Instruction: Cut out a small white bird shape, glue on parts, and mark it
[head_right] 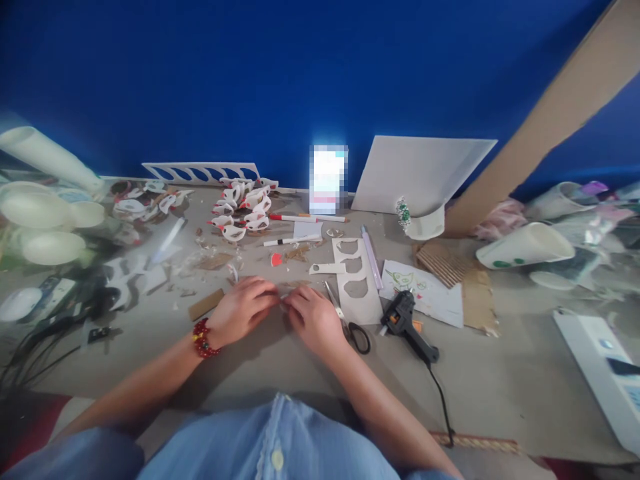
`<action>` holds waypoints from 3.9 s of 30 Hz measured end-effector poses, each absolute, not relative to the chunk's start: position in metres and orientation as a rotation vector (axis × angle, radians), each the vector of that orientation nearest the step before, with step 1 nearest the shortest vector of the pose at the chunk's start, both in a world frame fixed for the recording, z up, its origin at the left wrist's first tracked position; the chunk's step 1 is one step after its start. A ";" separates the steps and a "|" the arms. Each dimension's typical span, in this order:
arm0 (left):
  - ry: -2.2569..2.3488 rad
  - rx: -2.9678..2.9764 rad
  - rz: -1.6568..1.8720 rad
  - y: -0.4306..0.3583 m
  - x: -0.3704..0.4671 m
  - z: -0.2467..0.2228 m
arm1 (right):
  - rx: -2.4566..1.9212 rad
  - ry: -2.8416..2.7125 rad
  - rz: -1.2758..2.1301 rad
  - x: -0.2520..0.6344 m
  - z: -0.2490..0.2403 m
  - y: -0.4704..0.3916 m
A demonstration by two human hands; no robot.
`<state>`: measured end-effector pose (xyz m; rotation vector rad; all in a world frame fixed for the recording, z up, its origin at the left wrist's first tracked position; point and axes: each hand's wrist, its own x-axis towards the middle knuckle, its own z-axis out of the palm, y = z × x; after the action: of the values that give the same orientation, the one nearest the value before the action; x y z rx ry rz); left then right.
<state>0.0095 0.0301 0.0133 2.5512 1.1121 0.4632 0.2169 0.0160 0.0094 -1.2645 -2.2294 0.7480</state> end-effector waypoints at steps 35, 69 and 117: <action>1.151 2.490 0.507 0.028 0.016 0.017 | -1.192 -1.992 0.761 0.219 0.003 0.012; 1.059 1.974 1.245 0.008 0.029 0.011 | -1.095 -1.387 1.380 0.219 0.011 0.011; 1.224 2.400 0.424 0.037 0.012 0.014 | -1.307 -1.538 0.659 0.268 0.050 0.018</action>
<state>0.0119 0.0373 0.0143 2.3999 1.2241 0.4235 0.2676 0.0177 0.0502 -1.3072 -1.5383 0.6592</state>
